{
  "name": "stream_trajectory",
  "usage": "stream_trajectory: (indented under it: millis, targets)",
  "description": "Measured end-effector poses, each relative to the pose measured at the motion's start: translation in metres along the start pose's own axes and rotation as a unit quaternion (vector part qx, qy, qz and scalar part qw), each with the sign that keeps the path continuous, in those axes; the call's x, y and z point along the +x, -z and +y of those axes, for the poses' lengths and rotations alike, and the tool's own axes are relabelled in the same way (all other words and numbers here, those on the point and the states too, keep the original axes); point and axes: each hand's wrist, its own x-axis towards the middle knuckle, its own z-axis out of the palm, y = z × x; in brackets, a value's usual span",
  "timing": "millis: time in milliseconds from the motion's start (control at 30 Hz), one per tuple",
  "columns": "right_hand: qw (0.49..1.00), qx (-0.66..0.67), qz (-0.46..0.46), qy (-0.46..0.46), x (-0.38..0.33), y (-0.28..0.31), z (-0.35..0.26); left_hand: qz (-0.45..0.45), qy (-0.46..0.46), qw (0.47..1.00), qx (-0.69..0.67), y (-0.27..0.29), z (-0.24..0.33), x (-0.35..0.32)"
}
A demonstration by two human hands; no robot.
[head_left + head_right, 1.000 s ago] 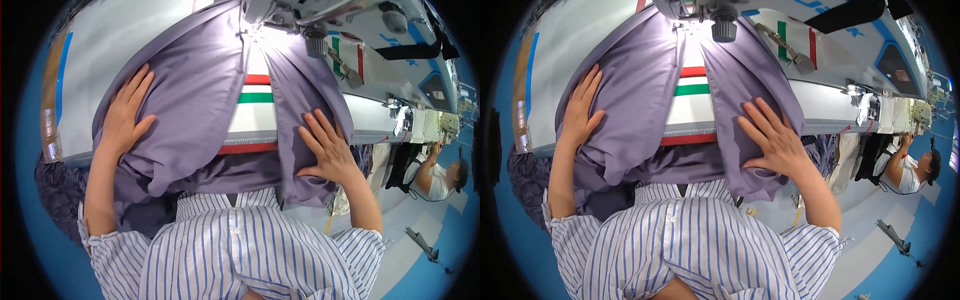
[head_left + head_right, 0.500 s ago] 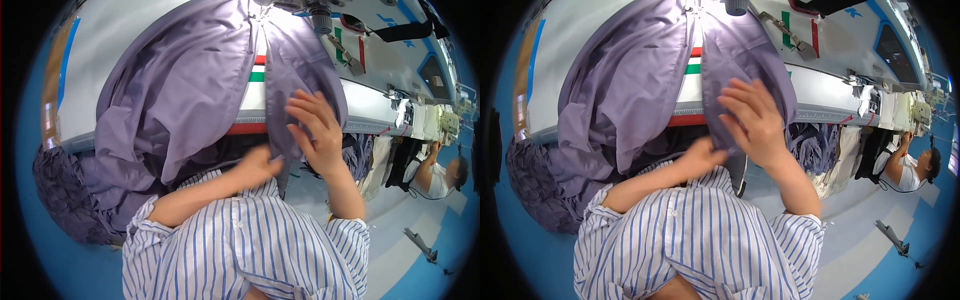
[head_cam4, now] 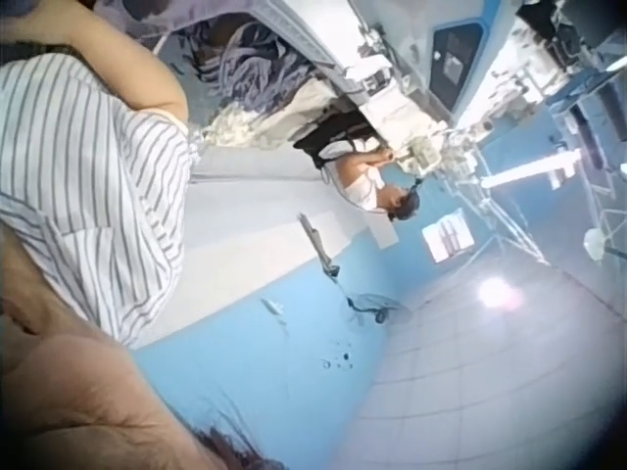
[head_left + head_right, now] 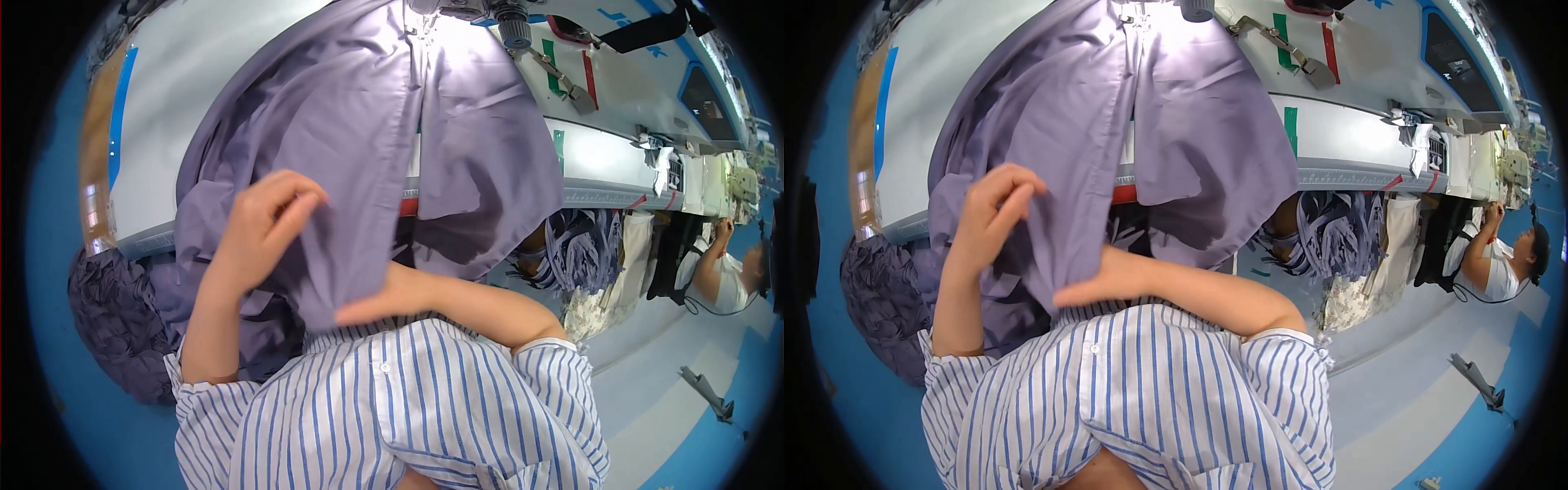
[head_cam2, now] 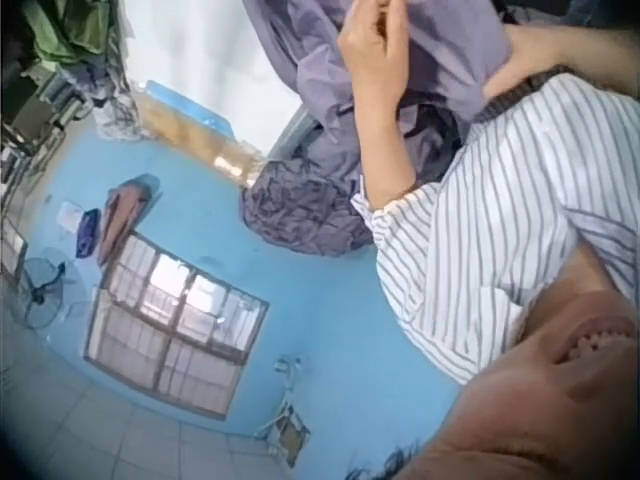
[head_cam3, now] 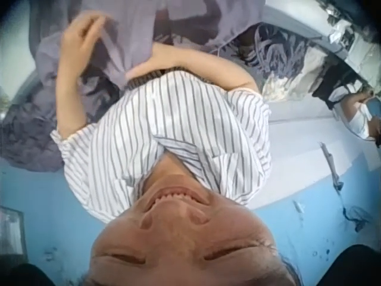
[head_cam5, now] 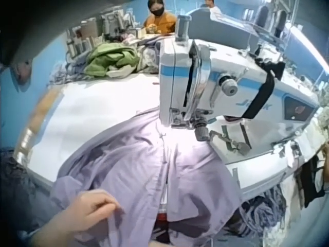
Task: Sewing a zipper onto a purple garment using an industrial sewing machine.
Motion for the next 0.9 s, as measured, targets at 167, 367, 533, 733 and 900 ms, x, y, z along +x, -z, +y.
stream_trajectory:
  millis: [167,367,533,733,900]
  targets:
    - [0.945,-0.308,-0.084,0.070,-0.012,-0.012,-0.018,0.253,-0.018,0.961,0.110,0.034,-0.033,0.044]
    - [0.905,-0.288,0.227,0.215,-0.044,0.033,-0.056,0.127,-0.066,0.968,-0.206,-0.021,0.015,-0.014]
    - [0.892,-0.272,0.342,0.114,-0.047,0.073,-0.061,-0.199,0.112,0.974,-0.009,-0.135,0.010,0.015]
    - [0.791,-0.400,0.457,0.076,-0.043,0.109,-0.064,-0.215,0.082,0.859,-0.457,-0.193,0.014,0.013]
    - [0.781,-0.433,0.447,0.056,-0.057,0.119,-0.061,-0.197,0.190,0.627,-0.729,-0.193,0.026,-0.001]
